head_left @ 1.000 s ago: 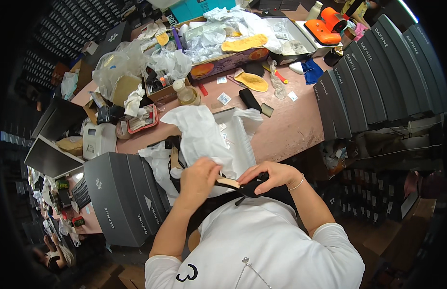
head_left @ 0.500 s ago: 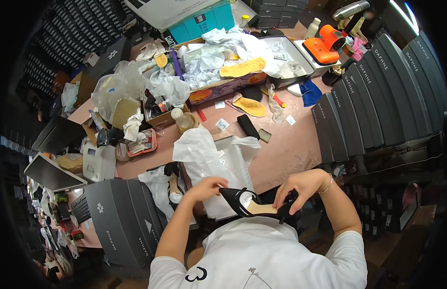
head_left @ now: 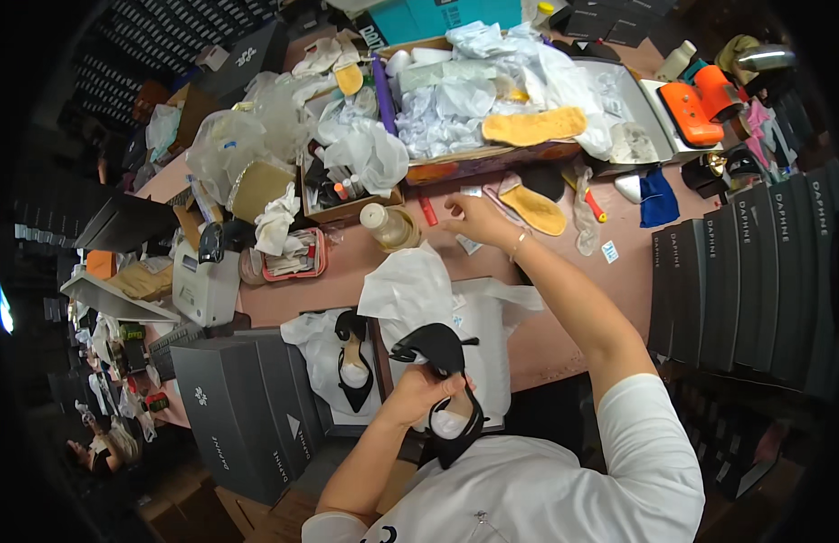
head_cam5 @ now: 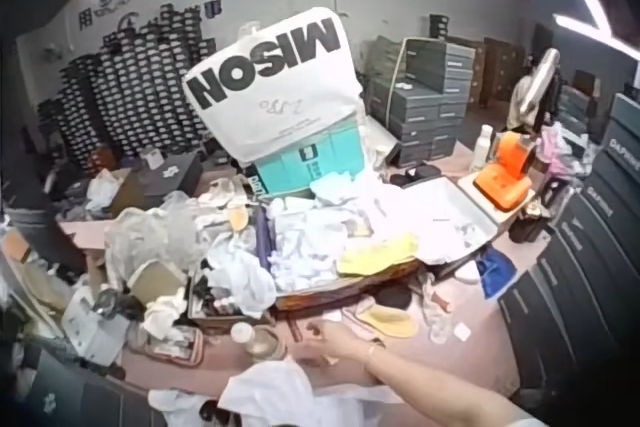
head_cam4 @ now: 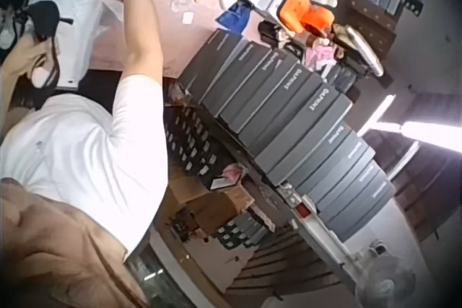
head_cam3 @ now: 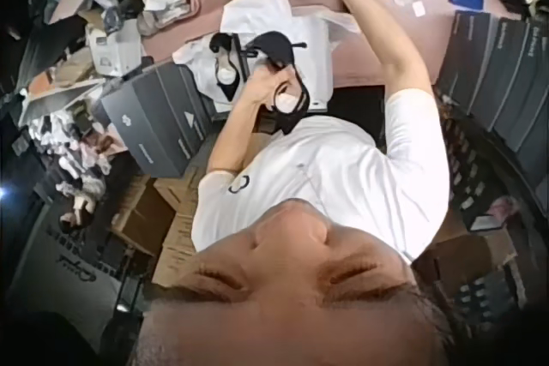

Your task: Packing high-heeled shoes into boxes with tissue paper.

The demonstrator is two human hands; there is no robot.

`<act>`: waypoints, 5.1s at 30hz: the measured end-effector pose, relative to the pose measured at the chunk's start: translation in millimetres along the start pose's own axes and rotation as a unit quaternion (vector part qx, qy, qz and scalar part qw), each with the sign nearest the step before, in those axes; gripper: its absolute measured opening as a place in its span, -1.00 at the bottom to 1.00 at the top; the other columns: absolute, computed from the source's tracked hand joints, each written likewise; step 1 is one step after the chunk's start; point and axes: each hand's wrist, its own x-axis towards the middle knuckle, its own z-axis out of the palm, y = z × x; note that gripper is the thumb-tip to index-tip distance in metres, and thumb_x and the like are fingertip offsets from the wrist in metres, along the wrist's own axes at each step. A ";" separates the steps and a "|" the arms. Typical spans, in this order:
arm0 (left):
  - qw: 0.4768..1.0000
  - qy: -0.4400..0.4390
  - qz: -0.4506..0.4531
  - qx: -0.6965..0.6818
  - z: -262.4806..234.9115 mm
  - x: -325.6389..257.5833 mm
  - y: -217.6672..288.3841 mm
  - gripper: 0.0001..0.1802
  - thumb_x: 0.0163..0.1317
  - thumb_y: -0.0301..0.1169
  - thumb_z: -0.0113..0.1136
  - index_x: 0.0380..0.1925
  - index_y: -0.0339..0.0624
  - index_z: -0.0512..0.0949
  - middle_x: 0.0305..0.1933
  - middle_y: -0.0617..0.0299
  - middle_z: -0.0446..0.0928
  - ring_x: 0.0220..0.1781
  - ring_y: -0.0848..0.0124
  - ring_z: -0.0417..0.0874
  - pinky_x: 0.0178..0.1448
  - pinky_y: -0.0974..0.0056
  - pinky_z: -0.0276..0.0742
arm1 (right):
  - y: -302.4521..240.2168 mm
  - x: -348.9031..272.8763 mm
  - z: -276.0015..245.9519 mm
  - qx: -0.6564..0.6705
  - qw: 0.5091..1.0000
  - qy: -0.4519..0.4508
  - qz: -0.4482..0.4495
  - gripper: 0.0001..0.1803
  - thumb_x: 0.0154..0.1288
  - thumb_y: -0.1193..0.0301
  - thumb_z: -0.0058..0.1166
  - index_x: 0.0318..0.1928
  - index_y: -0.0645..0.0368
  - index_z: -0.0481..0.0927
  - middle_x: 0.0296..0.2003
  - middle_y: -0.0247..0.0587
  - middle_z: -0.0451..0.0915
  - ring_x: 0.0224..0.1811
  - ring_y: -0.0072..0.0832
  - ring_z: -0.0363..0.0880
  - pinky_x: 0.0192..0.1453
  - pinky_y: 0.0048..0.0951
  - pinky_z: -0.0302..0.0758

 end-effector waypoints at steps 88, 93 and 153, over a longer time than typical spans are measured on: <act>0.916 -0.207 -0.335 -0.076 282.8 71.2 -201.2 -0.60 0.36 -0.10 0.00 -0.03 -0.18 0.47 -0.30 0.10 0.59 -0.29 0.34 0.65 -0.25 0.24 0.63 | 3.7 -569.0 -142.0 0.209 0.904 0.342 0.148 -0.65 0.26 0.21 0.20 -0.45 0.21 0.43 -0.60 -0.49 0.35 -0.56 -0.74 0.25 -0.48 -0.61 0.25; 0.959 -0.149 -0.241 -0.033 200.3 23.0 -148.1 -0.63 0.39 -0.11 -0.08 -0.11 -0.17 0.49 -0.27 0.11 0.60 -0.34 0.35 0.67 -0.27 0.32 0.64 | -46.4 -465.6 -106.2 0.149 0.958 0.196 0.147 -0.55 0.00 0.15 0.41 -0.44 0.25 0.48 -0.60 -0.34 0.42 -0.53 -0.66 0.31 -0.42 -0.52 0.35; 0.777 0.286 0.275 0.488 11.8 -45.0 26.3 -0.72 0.25 -0.30 0.15 -0.24 -0.33 0.59 -0.49 0.06 0.56 -0.50 0.38 0.54 -0.35 0.32 0.41 | -158.3 -375.0 15.5 0.900 0.367 0.174 0.156 -0.47 0.19 0.02 0.10 0.03 0.14 0.54 -0.02 0.01 0.52 -0.10 -0.26 0.62 -0.19 -0.42 0.71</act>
